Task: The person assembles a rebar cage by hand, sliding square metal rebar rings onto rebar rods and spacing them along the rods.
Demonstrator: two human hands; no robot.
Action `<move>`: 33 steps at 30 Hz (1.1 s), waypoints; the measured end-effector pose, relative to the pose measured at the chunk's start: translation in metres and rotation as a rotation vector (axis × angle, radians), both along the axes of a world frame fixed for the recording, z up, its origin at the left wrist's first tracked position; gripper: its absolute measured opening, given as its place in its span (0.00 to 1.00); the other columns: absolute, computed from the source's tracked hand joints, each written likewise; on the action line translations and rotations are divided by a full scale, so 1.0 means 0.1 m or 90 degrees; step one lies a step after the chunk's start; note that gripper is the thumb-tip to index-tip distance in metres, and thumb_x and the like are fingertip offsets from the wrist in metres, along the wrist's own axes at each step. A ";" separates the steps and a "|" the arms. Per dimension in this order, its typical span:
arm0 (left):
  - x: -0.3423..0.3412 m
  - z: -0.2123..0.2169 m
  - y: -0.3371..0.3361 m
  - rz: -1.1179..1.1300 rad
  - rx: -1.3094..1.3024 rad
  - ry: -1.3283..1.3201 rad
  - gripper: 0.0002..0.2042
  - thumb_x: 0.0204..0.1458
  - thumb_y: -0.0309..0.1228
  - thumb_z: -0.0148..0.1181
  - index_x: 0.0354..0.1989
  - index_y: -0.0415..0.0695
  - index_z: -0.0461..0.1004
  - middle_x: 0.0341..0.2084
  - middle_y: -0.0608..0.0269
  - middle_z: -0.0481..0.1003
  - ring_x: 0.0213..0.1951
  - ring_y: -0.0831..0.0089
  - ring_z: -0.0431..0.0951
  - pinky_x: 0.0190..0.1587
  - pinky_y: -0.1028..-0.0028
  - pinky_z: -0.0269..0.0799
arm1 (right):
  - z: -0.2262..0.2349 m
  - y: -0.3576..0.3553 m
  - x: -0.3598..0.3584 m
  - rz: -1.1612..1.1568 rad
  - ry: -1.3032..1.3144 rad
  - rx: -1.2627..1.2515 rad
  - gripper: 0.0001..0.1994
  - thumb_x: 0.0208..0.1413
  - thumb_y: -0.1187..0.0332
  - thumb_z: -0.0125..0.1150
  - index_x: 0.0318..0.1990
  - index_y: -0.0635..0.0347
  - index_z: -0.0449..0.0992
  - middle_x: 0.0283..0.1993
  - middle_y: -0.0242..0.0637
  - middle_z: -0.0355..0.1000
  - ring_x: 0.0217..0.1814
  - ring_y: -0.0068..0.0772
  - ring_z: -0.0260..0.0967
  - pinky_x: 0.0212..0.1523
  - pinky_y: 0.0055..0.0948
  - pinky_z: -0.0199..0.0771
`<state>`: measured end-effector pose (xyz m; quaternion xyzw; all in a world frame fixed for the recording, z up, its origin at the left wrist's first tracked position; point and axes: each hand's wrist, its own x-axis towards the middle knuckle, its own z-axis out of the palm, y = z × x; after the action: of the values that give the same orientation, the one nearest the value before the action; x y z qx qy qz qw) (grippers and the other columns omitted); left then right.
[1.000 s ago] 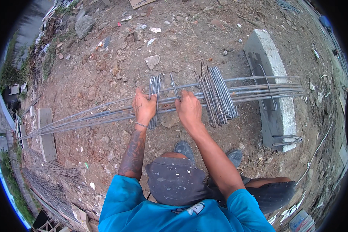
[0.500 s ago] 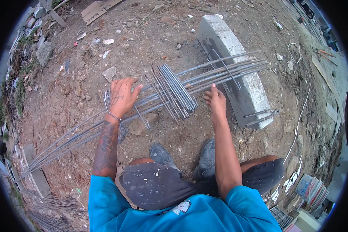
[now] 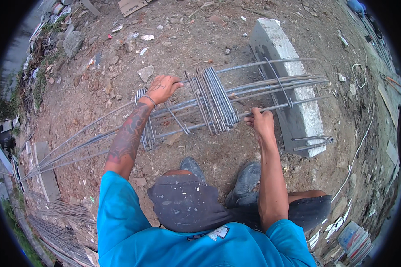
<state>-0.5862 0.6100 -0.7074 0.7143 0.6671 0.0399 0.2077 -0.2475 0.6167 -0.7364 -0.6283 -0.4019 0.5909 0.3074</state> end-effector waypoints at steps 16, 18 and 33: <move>0.13 0.13 -0.85 0.246 0.424 0.102 0.18 0.51 0.36 0.58 0.47 0.40 0.71 0.45 0.51 0.67 0.51 0.55 0.64 0.53 0.59 0.58 | 0.09 -0.13 0.04 -0.119 -0.090 0.034 0.15 0.52 0.66 0.57 0.39 0.70 0.65 0.32 0.40 0.66 0.31 0.29 0.64 0.31 0.30 0.65; 0.12 0.16 -1.24 0.402 0.393 0.119 0.19 0.51 0.37 0.59 0.49 0.40 0.70 0.46 0.50 0.65 0.51 0.54 0.63 0.54 0.58 0.57 | 0.15 -0.23 -0.08 -0.193 -0.262 0.178 0.19 0.52 0.66 0.59 0.44 0.70 0.61 0.40 0.45 0.63 0.41 0.35 0.61 0.44 0.34 0.63; 0.42 0.23 -1.33 0.410 0.369 0.027 0.19 0.55 0.36 0.51 0.52 0.39 0.66 0.52 0.47 0.64 0.56 0.54 0.62 0.56 0.56 0.55 | 0.52 -0.58 -1.24 0.470 -0.522 0.646 0.26 0.55 0.63 0.52 0.57 0.73 0.61 0.62 0.56 0.56 0.68 0.54 0.49 0.66 0.44 0.47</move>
<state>-0.5447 0.4774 -0.6848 0.4995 0.8210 0.2739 -0.0381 -0.3713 0.5592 -0.6849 -0.4036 -0.8921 0.1163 0.1666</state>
